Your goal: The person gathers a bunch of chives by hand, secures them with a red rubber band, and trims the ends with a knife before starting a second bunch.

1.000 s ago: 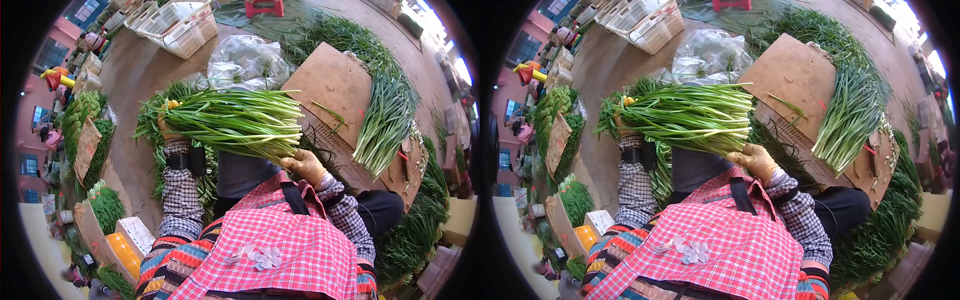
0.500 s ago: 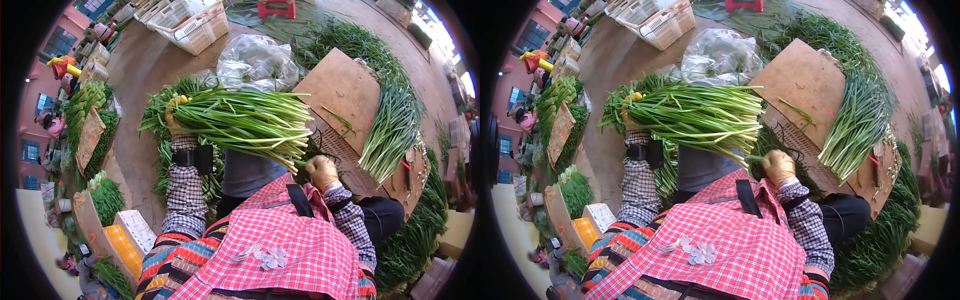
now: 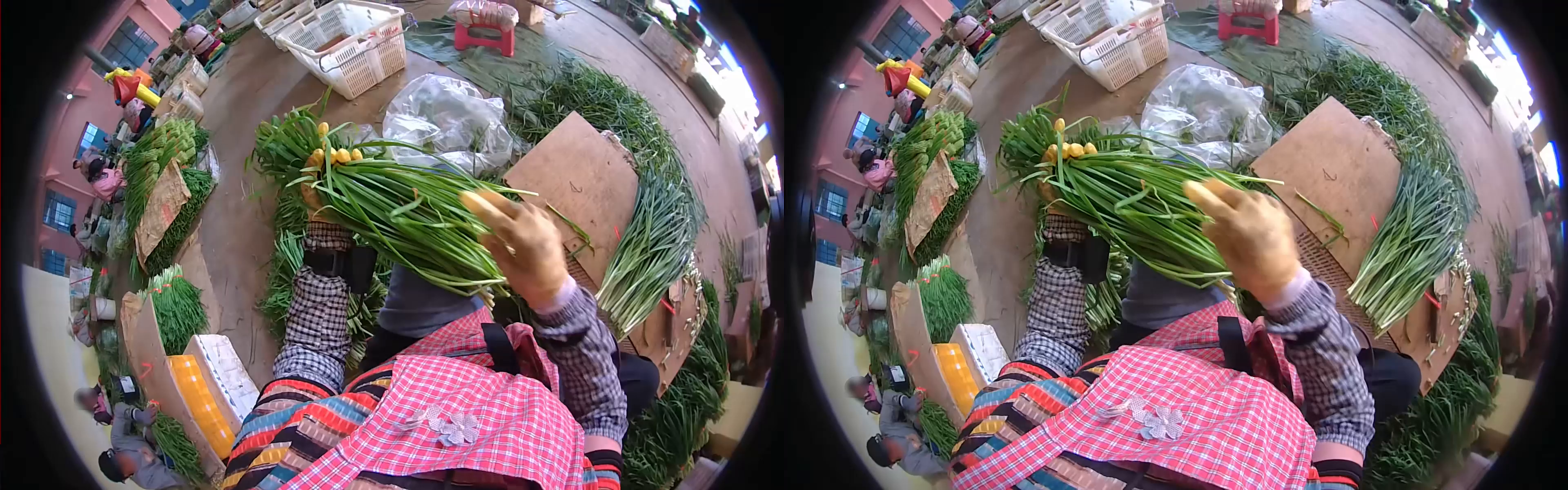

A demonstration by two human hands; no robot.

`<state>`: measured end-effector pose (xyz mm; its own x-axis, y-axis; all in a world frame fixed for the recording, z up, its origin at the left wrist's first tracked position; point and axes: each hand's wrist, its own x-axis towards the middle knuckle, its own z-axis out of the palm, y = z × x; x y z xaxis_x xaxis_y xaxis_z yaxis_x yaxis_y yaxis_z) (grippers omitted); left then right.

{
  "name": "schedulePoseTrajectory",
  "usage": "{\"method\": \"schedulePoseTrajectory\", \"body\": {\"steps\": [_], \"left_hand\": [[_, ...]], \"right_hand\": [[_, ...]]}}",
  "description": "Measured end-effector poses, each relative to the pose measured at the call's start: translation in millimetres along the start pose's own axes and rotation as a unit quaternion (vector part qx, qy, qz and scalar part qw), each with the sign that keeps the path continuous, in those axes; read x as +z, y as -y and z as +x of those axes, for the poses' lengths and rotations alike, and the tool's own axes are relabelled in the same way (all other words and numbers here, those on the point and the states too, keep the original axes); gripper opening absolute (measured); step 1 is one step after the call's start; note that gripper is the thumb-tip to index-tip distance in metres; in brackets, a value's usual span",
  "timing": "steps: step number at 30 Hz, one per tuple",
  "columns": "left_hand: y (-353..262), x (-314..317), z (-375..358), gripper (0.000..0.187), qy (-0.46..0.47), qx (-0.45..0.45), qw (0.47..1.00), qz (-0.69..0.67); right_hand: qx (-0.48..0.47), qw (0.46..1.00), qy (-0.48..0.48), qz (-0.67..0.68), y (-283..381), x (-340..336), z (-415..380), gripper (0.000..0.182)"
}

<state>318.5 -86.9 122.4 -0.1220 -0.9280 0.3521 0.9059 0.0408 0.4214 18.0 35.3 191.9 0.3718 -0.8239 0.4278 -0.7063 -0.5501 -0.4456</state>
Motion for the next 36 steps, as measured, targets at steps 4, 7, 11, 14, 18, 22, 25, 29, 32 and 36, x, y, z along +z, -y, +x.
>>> {"method": "schedulePoseTrajectory", "body": {"steps": [4, 7, 11, 14, 18, 22, 25, 29, 32, 36], "left_hand": [[7, 16, 7, 0.029, 0.083, -0.025, 0.996, -0.027], [7, 33, 9, 0.037, 0.13, -0.054, 0.99, -0.004], [7, 36, 6, 0.054, 0.101, -0.053, 0.993, 0.013], [7, 42, 4, 0.055, 0.089, -0.074, 0.993, -0.003], [9, 42, 5, 0.055, 0.099, -0.081, 0.992, -0.006], [12, 46, 3, 0.052, 0.103, -0.085, 0.991, -0.026], [11, 35, 5, 0.028, 0.094, -0.111, 0.989, -0.038], [16, 49, 7, 0.027, 0.138, -0.108, 0.984, -0.011], [25, 56, 9, 0.046, 0.172, -0.069, 0.983, -0.002], [26, 53, 6, 0.065, 0.166, -0.064, 0.984, 0.019]], "right_hand": [[-0.113, 0.985, -0.057, -0.12, 3, 37, 46, 0.043], [-0.171, 0.98, -0.063, -0.086, -5, 49, 64, 0.037], [-0.137, 0.977, -0.093, 0.131, -17, 38, 75, 0.026], [-0.066, 0.882, -0.169, 0.434, -19, 27, 67, 0.027], [0.018, 0.801, -0.077, 0.594, -15, -30, 41, 0.021], [-0.001, 0.601, 0.064, 0.797, -17, -43, 20, 0.024], [0.055, 0.864, 0.025, 0.5, -27, -26, 14, 0.024], [-0.081, 0.977, -0.071, 0.182, -28, 27, 40, 0.042], [-0.064, 0.994, -0.046, 0.074, -11, 39, 57, 0.039], [-0.074, 0.957, -0.108, 0.258, -25, 47, 59, 0.022]]}}
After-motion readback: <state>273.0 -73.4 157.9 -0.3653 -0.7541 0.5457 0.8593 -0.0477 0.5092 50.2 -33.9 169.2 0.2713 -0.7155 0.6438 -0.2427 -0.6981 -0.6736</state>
